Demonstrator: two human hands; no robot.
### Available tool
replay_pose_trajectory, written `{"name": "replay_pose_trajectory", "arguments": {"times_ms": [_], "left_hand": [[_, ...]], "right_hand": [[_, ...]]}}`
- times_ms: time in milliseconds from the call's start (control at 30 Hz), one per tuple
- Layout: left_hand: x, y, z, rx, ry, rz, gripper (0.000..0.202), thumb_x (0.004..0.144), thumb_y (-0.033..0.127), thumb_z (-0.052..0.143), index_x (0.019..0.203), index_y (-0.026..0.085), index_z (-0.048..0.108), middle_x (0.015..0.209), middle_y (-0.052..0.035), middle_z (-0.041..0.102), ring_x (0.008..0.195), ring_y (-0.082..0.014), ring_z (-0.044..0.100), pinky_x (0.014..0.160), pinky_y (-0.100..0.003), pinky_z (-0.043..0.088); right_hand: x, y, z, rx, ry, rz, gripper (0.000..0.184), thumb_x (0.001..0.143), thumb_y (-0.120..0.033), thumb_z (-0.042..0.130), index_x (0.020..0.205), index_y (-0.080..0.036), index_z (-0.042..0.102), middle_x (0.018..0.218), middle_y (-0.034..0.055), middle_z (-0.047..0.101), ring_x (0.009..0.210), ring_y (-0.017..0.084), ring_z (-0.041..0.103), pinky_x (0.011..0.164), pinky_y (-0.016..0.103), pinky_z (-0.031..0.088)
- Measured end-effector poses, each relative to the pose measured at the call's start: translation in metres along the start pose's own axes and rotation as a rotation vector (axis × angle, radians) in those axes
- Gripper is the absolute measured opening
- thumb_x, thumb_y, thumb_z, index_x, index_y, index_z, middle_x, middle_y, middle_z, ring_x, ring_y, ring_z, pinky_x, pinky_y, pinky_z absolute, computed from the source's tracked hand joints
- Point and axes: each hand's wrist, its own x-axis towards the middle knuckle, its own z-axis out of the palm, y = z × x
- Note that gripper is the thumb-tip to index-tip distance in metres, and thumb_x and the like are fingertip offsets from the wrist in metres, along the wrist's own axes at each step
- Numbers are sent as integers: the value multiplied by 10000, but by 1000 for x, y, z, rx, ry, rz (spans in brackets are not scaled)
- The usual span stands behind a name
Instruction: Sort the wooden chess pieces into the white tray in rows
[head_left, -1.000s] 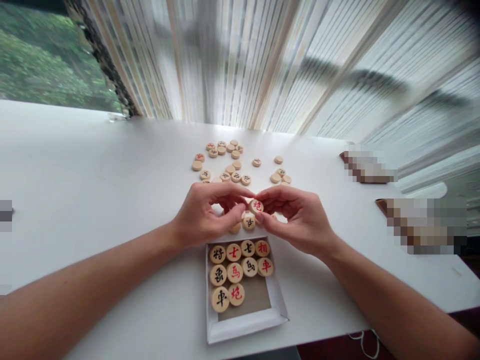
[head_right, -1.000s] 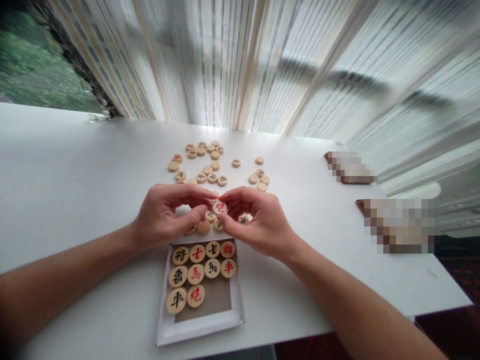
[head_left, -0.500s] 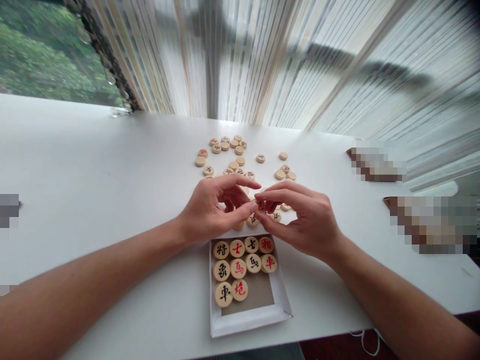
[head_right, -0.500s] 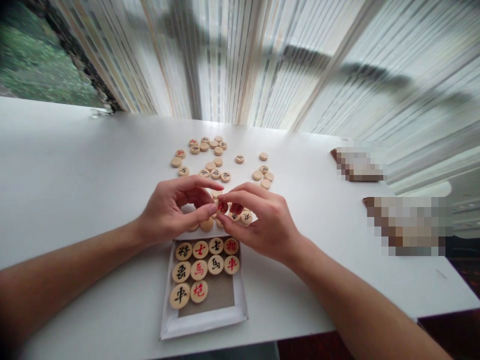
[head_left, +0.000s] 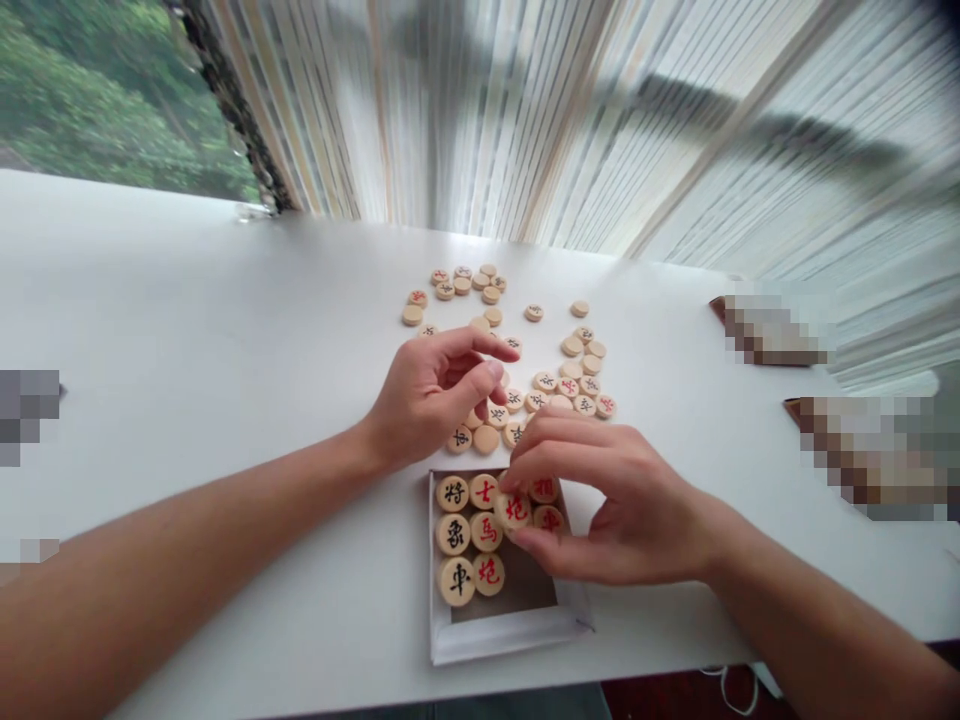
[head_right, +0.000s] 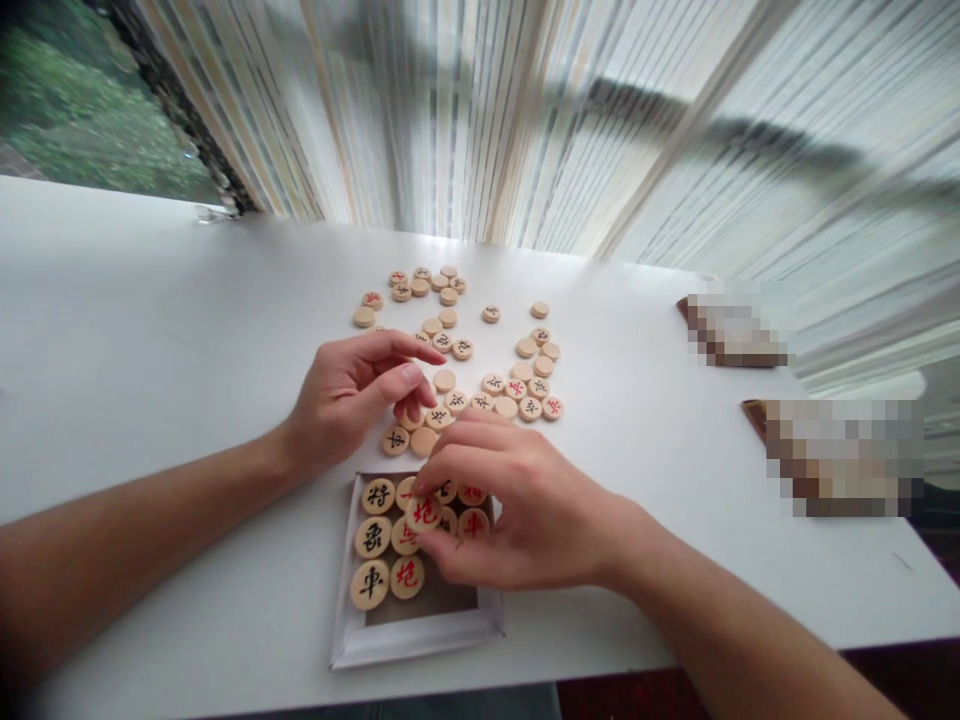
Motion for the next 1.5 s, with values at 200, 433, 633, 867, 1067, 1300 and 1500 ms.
{"name": "replay_pose_trajectory", "arguments": {"times_ms": [200, 433, 633, 867, 1067, 1300, 1500], "left_hand": [[0, 1, 2, 41, 1, -4, 164, 899, 188, 686, 1019, 99, 751, 699, -29, 746, 552, -97, 671, 532, -184, 569], [0, -1, 2, 74, -11, 7, 152, 889, 171, 690, 1012, 105, 752, 699, -35, 745, 591, -117, 701, 543, -193, 572], [-1, 0, 2, 77, -22, 6, 153, 879, 169, 700, 1010, 118, 760, 720, -40, 756, 628, -135, 732, 558, -204, 588], [0, 1, 2, 87, -20, -6, 161, 867, 164, 698, 1004, 110, 763, 710, -40, 751, 633, -140, 739, 556, -203, 588], [0, 1, 2, 95, -19, 0, 167, 868, 163, 693, 1008, 102, 763, 709, -42, 753, 624, -133, 731, 555, -199, 581], [0, 3, 2, 95, -25, -1, 164, 870, 171, 695, 1002, 100, 762, 701, -43, 748, 627, -135, 731, 553, -197, 582], [0, 3, 2, 94, -25, 0, 160, 865, 170, 697, 997, 110, 765, 703, -39, 748, 628, -139, 738, 551, -198, 584]], "right_hand": [[-2, -11, 4, 18, -172, -24, 86, 870, -163, 783, 925, -123, 729, 828, 40, 655, 795, 173, 532, 800, 321, 473], [-4, -17, 10, -36, -273, -28, 32, 911, -166, 730, 918, -139, 713, 866, 36, 657, 814, 179, 520, 846, 345, 433], [-4, -17, 11, -67, -294, -44, 35, 945, -181, 716, 947, -149, 703, 876, 37, 666, 842, 194, 527, 844, 356, 430], [-5, -15, 13, -71, -287, -57, 52, 948, -173, 729, 996, -151, 725, 906, 43, 694, 862, 204, 528, 845, 357, 426], [-4, -15, 10, -67, -278, -68, 34, 936, -161, 748, 958, -138, 737, 894, 43, 709, 847, 197, 530, 833, 359, 427], [-4, -14, 10, -62, -302, -73, 44, 951, -157, 717, 983, -158, 747, 902, 45, 722, 863, 208, 543, 856, 374, 432], [-5, -14, 13, -87, -296, -82, 46, 982, -170, 690, 953, -173, 726, 877, 41, 706, 849, 207, 529, 832, 367, 426]]}}
